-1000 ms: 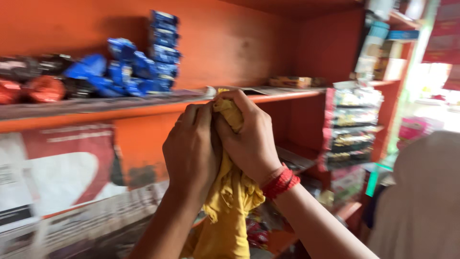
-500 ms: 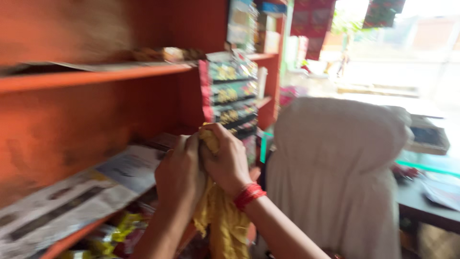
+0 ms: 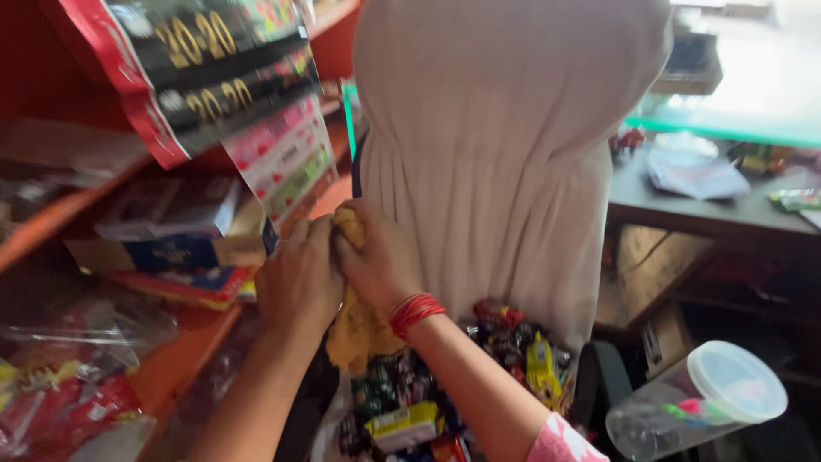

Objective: The person wipes individual candy bars with a yellow cloth, picking them up from a shelf and placing them on a chair covered with a cloth. The person repeats this process multiple times, handling different candy bars one at a time.

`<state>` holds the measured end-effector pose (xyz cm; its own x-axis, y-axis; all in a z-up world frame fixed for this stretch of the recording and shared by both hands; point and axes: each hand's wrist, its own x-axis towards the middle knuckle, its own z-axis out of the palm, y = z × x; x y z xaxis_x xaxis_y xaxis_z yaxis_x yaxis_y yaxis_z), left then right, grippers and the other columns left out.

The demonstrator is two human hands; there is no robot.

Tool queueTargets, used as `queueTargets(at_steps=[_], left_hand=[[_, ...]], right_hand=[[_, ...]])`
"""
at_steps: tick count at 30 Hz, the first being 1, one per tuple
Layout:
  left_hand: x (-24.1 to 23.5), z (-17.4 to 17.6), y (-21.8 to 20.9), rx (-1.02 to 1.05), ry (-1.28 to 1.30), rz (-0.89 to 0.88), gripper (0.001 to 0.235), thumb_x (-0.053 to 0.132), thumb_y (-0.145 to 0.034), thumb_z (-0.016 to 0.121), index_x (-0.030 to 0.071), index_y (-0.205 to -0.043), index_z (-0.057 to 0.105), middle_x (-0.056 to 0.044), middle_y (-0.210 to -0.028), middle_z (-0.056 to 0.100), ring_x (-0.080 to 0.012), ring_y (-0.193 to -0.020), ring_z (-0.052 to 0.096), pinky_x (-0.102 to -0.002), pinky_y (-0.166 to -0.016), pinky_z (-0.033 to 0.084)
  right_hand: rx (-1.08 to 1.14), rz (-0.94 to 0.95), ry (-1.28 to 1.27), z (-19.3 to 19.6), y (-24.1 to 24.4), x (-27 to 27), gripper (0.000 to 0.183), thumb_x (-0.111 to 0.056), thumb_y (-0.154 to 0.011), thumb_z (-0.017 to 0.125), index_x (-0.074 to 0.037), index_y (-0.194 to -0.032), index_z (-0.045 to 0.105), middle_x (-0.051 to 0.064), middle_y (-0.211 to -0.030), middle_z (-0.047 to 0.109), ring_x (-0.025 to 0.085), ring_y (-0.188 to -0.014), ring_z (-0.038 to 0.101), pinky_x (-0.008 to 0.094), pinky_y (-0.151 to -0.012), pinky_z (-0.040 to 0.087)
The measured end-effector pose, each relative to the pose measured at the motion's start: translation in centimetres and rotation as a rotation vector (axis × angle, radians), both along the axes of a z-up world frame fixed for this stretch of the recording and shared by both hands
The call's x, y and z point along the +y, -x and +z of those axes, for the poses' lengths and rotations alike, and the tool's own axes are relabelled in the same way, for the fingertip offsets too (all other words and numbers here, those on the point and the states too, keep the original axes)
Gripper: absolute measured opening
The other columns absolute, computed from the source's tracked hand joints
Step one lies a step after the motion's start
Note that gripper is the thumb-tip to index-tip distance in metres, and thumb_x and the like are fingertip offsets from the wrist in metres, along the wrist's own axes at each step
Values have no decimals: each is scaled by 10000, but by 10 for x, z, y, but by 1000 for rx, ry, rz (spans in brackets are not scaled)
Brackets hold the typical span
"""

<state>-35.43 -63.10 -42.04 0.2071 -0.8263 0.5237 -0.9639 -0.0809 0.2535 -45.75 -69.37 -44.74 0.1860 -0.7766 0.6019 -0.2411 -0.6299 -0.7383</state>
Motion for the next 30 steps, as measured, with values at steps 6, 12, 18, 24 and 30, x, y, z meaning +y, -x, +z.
queueTargets(at_steps=[6,12,18,24,30], left_hand=[[-20,-70,4,3,-139,-16,388,219,-875,660,141,-1254,649,-117,-1106,678,-373,-948,687,-537,-762,534],[-23,-130,-7,106,-264,-10,347,254,-906,651,137,-1232,652,-127,-1106,677,-388,-973,682,-529,-777,548],[-25,-194,-3,107,-451,21,207,271,-951,631,131,-1097,672,-120,-1075,677,-374,-987,680,-529,-793,546],[-48,-274,6,126,-504,-24,268,243,-891,687,97,-1114,657,-143,-1088,667,-380,-939,683,-524,-774,558],[-78,-354,-3,18,-567,-94,342,201,-795,742,78,-1104,658,-143,-1075,673,-365,-1007,671,-498,-789,573]], right_hand=[[24,-46,-139,-61,18,-13,296,-225,-885,711,-102,-1148,655,168,-1005,750,383,-972,717,430,-814,560],[41,-45,-188,-119,36,-17,295,-165,-881,670,-105,-1168,635,149,-1001,756,370,-979,722,418,-818,568],[140,-98,-327,-177,51,-10,282,-163,-863,707,-97,-1134,664,165,-1004,747,382,-983,712,419,-808,559],[167,-132,-418,-235,63,-15,317,-161,-843,707,-80,-1147,672,184,-1013,745,382,-959,720,406,-799,563],[118,-149,-494,-273,77,-26,314,-164,-855,725,-74,-1153,678,168,-1003,764,346,-956,749,386,-804,575]])
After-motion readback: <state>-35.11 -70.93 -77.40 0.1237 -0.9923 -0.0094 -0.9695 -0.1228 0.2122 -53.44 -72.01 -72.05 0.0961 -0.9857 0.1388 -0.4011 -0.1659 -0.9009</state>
